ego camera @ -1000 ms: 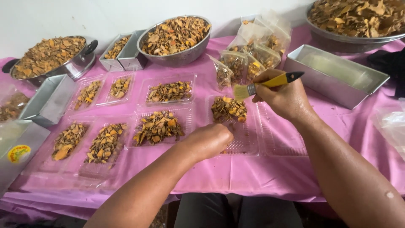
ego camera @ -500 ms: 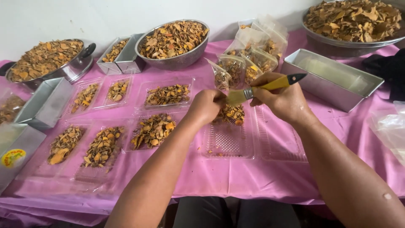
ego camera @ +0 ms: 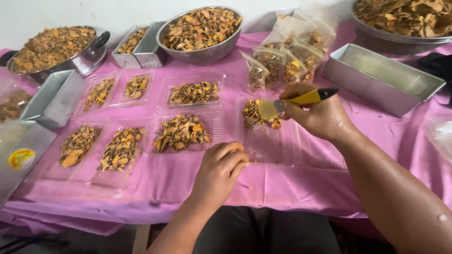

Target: Sorting and packing dried tea leaves into plastic containers and bags using hands and a brush

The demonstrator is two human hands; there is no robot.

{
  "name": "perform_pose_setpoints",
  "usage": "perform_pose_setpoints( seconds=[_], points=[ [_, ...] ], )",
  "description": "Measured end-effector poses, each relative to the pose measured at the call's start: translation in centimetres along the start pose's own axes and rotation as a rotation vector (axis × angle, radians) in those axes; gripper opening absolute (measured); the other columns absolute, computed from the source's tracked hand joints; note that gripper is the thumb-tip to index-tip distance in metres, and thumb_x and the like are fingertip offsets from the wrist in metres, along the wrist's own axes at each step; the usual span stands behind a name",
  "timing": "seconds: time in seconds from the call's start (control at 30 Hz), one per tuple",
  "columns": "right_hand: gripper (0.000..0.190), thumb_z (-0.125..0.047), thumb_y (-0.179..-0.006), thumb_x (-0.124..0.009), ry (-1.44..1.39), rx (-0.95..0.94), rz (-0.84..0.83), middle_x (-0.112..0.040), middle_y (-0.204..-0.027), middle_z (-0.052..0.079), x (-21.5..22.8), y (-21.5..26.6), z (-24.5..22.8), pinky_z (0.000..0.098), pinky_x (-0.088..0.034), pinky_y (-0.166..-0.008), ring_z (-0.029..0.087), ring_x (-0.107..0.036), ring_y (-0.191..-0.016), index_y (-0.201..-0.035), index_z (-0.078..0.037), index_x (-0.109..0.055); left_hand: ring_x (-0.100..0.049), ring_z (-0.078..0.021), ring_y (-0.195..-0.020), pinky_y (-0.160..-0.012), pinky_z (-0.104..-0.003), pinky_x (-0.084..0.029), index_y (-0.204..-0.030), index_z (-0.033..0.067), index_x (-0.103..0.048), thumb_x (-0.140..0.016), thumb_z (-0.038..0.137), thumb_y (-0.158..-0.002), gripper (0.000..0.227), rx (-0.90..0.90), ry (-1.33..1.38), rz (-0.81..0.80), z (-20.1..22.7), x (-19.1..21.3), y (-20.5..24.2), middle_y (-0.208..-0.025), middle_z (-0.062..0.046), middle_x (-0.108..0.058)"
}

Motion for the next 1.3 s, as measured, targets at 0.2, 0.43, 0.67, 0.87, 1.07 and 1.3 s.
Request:
perform_pose_setpoints(
  seconds=[0.2, 0.43, 0.67, 0.87, 1.07, 1.3],
  points=[
    [0.012, -0.010, -0.085, -0.071, 0.075, 0.091, -0.064, -0.072, -0.080, 0.003, -1.1, 0.1, 0.2, 0.0287, -0.049, -0.064, 0.013, -0.065, -0.071, -0.095, -0.009, -0.076, -0.062, -0.0240, -0.087, -0.082, -0.039, -0.048, -0.088, 0.0048, -0.063, -0.073, 0.013, -0.093, 0.014, 0.046, -0.007, 0.137, -1.8, -0.3, -2.1, -0.093, -0.006, -0.066],
    [0.015, -0.015, -0.088, -0.070, -0.123, 0.021, -0.679, -0.082, -0.080, 0.009, -5.6, 2.0, -0.1, 0.0327, -0.071, -0.067, 0.020, -0.083, -0.070, -0.098, -0.006, -0.076, -0.065, -0.0246, -0.096, -0.088, -0.037, -0.054, -0.104, 0.0009, -0.069, -0.071, 0.007, -0.092, 0.014, 0.056, -0.009, 0.067, -0.6, -0.1, 0.9, -0.105, -0.011, -0.070],
    [0.017, -0.010, -0.085, -0.075, -0.011, -0.085, -0.255, -0.078, -0.084, 0.012, -3.1, 0.6, 1.8, 0.0310, -0.062, -0.065, 0.020, -0.075, -0.071, -0.101, -0.004, -0.076, -0.063, -0.0275, -0.107, -0.102, -0.041, -0.050, -0.111, 0.0015, -0.070, -0.076, 0.001, -0.082, 0.029, -0.026, -0.063, -0.040, 1.0, -0.6, 2.9, -0.109, -0.009, -0.071],
    [0.015, -0.018, -0.087, -0.075, 0.099, -0.033, -0.409, -0.081, -0.078, 0.007, -5.3, 1.9, -0.3, 0.0301, -0.065, -0.059, 0.017, -0.078, -0.064, -0.099, -0.008, -0.077, -0.058, -0.0251, -0.104, -0.094, -0.042, -0.052, -0.114, 0.0052, -0.071, -0.078, 0.007, -0.085, 0.029, -0.091, -0.130, 0.110, 2.9, -0.5, 3.9, -0.111, -0.006, -0.069],
    [0.016, -0.021, -0.086, -0.075, 0.131, -0.245, -0.374, -0.084, -0.071, 0.008, -1.7, 4.9, -1.2, 0.0275, -0.066, -0.058, 0.015, -0.081, -0.060, -0.092, -0.007, -0.079, -0.060, -0.0240, -0.103, -0.098, -0.046, -0.047, -0.108, 0.0066, -0.071, -0.075, 0.007, -0.093, 0.015, -0.145, -0.048, 0.116, 5.9, 0.9, 4.5, -0.104, -0.004, -0.069],
    [0.013, -0.010, -0.091, -0.072, 0.067, -0.285, -0.104, -0.077, -0.073, 0.014, 1.0, 6.1, -0.2, 0.0299, -0.062, -0.056, 0.020, -0.075, -0.061, -0.097, 0.001, -0.076, -0.061, -0.0259, -0.105, -0.100, -0.049, -0.045, -0.116, 0.0056, -0.070, -0.069, 0.000, -0.095, 0.022, -0.165, -0.008, 0.076, 7.0, 1.0, 5.3, -0.105, -0.006, -0.067]
  ],
)
Point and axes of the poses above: each hand's wrist, its own y-axis away from the middle knuckle, its own x-axis out of the back of the hand, z = x × y, the point moved 7 cm from there along -y, towards the middle knuckle
